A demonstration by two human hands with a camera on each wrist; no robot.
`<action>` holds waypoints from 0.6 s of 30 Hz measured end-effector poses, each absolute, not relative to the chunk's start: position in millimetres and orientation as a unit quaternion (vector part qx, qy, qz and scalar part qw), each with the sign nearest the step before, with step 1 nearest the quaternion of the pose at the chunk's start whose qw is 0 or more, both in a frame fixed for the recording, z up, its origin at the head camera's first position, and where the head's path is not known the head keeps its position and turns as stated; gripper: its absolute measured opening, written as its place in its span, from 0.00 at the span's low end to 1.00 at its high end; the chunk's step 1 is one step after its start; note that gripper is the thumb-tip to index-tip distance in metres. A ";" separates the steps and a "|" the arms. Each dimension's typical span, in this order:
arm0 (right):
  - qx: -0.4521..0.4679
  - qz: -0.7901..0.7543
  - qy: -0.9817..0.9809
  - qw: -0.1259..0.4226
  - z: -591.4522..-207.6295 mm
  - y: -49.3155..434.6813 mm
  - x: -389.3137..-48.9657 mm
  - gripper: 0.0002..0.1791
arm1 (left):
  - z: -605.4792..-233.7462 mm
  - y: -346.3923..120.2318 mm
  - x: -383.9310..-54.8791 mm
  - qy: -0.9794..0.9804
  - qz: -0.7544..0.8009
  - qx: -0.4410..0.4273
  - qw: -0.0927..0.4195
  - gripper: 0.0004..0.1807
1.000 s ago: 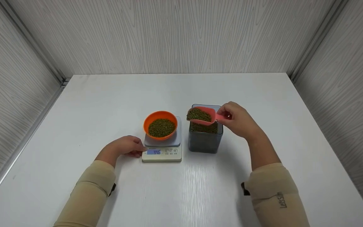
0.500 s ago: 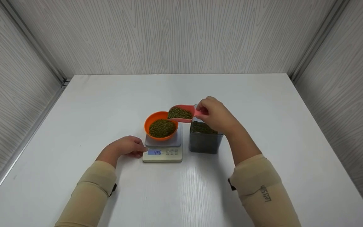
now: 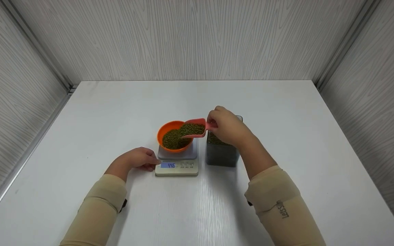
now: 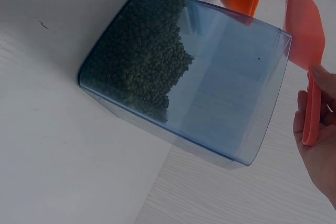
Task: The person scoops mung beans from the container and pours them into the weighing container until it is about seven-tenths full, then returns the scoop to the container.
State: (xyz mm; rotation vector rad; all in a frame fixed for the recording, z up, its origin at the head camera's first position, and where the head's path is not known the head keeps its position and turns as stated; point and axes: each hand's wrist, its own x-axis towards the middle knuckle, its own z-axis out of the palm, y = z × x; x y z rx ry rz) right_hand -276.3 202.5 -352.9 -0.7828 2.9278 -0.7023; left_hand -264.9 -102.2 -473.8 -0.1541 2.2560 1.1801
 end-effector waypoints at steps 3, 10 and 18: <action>-0.252 -0.221 0.942 0.019 -351.0 201.2 -275.6 0.10 | -473.8 -101.9 -265.1 0.845 0.443 -0.061 0.292 0.09; -0.252 -0.211 0.945 0.004 -348.8 197.9 -274.3 0.09 | -475.0 -101.5 -266.0 0.847 0.439 -0.063 0.292 0.10; -0.267 -0.188 0.945 -0.022 -348.8 189.0 -273.5 0.09 | -474.5 -102.0 -265.3 0.853 0.433 -0.056 0.287 0.10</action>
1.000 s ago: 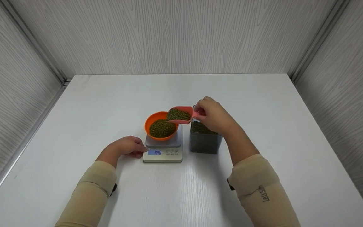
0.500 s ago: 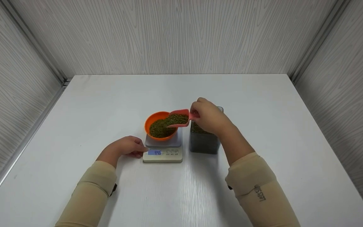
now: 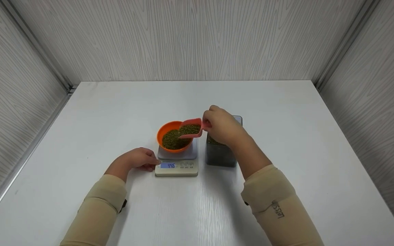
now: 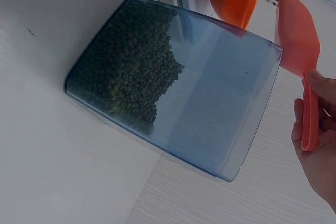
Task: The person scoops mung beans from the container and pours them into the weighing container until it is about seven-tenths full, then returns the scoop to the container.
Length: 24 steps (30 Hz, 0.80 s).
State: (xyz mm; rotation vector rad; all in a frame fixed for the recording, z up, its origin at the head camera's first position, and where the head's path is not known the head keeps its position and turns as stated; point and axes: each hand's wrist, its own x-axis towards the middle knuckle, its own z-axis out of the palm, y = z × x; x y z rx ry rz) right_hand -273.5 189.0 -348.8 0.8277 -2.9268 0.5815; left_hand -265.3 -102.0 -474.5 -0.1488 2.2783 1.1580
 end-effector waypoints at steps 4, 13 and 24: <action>0.265 0.174 -0.948 0.023 -347.8 184.4 -273.2 0.09 | -475.1 -102.8 -264.9 0.854 0.432 -0.052 0.285 0.09; 0.242 0.154 -0.957 0.024 -346.2 174.9 -270.5 0.09 | -475.2 -102.4 -264.8 0.847 0.442 -0.062 0.287 0.10; 0.242 0.137 -0.960 0.031 -346.0 171.6 -272.8 0.08 | -475.5 -102.6 -265.9 0.846 0.446 -0.065 0.285 0.10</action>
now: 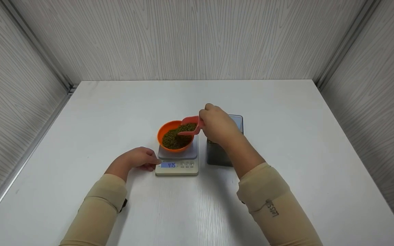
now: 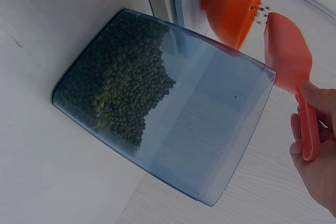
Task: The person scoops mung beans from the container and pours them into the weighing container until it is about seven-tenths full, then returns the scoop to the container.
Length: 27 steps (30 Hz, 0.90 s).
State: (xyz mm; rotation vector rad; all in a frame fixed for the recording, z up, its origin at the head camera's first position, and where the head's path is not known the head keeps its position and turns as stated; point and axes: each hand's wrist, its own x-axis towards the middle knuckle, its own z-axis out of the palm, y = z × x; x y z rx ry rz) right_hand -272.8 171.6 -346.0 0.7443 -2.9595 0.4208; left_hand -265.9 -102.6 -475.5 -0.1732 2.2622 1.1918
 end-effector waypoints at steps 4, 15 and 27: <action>0.242 0.128 -0.961 0.036 -345.8 174.9 -274.4 0.07 | -474.2 -102.4 -265.6 0.845 0.446 -0.062 0.289 0.09; 0.229 0.087 -0.969 0.036 -341.4 177.3 -273.1 0.09 | -473.9 -103.0 -265.0 0.841 0.451 -0.072 0.290 0.11; 0.254 0.096 -0.959 0.076 -342.6 181.6 -270.5 0.11 | -476.1 -103.7 -266.8 0.842 0.447 -0.072 0.292 0.11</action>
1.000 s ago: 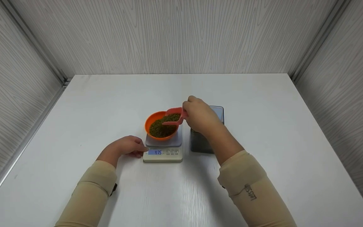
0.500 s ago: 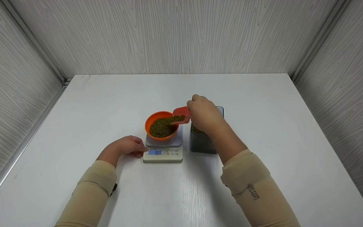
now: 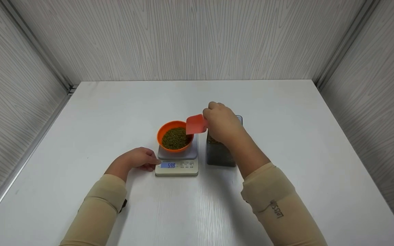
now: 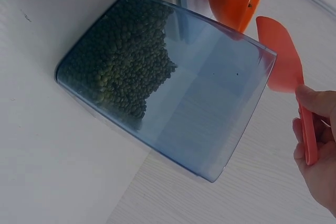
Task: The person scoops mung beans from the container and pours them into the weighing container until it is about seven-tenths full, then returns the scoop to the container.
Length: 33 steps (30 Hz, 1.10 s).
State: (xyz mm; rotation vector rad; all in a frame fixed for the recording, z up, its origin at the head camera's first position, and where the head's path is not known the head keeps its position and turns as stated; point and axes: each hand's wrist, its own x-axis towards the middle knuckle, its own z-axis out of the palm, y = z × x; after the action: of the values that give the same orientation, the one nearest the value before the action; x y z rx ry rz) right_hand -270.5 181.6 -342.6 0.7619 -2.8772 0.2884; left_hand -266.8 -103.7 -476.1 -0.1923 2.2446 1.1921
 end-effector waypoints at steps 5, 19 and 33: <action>0.245 0.122 -0.959 0.074 -341.4 187.2 -270.5 0.12 | -475.8 -103.1 -266.9 0.841 0.448 -0.072 0.294 0.11; 0.223 0.132 -0.959 0.114 -304.5 219.2 -263.3 0.08 | -475.7 -102.4 -266.3 0.849 0.440 -0.061 0.287 0.09; 0.232 -0.059 -0.971 0.011 -312.1 211.9 -255.1 0.12 | -474.7 -102.1 -265.5 0.843 0.450 -0.069 0.286 0.10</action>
State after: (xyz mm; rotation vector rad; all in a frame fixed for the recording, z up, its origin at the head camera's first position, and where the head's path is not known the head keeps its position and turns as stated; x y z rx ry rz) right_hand -255.1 211.9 -312.1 0.7241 -3.0281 -0.1845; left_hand -265.5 -102.1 -474.7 -0.1858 2.2544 1.2020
